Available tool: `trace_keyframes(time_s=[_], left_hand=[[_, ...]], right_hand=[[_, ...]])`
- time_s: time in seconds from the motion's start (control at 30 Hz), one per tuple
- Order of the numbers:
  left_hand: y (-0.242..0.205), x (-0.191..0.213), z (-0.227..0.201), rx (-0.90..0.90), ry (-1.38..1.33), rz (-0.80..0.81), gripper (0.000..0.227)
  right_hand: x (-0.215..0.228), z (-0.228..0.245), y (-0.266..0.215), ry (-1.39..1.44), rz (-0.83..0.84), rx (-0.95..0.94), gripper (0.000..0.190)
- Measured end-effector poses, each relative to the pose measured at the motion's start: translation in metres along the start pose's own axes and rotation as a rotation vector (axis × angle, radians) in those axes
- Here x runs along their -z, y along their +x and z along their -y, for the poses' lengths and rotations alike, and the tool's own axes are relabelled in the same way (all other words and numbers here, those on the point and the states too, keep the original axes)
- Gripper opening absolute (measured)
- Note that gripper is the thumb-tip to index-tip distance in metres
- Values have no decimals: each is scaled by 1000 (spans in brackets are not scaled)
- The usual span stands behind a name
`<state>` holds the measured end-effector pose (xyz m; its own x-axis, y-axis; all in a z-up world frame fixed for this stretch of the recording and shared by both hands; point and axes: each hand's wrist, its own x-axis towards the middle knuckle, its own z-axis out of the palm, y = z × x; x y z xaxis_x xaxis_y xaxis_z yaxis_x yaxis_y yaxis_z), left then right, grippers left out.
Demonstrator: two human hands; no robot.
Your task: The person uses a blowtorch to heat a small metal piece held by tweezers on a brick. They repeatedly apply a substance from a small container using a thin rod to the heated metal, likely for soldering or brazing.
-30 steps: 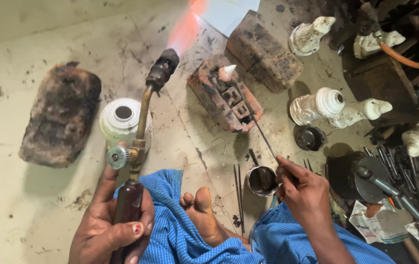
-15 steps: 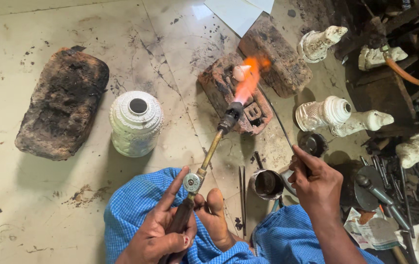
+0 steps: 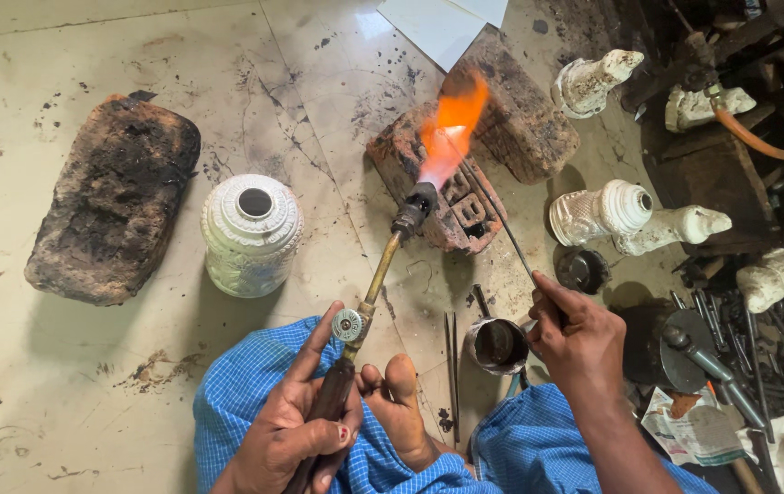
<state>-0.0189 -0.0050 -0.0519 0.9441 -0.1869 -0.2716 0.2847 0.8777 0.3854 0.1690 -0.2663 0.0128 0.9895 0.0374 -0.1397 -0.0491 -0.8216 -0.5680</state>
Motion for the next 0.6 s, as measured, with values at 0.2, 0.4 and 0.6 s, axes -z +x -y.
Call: trace_keyframes(time_s=[0.2, 0.4, 0.6], left_hand=[[1, -1, -2, 27, 56, -42, 118], [2, -2, -5, 16, 62, -2, 117], [1, -3, -5, 22, 52, -47, 117]], right_hand=[[0, 8, 2, -1, 6, -67, 35], [1, 9, 0, -53, 9, -36, 36], [2, 7, 0, -60, 15, -36, 38]])
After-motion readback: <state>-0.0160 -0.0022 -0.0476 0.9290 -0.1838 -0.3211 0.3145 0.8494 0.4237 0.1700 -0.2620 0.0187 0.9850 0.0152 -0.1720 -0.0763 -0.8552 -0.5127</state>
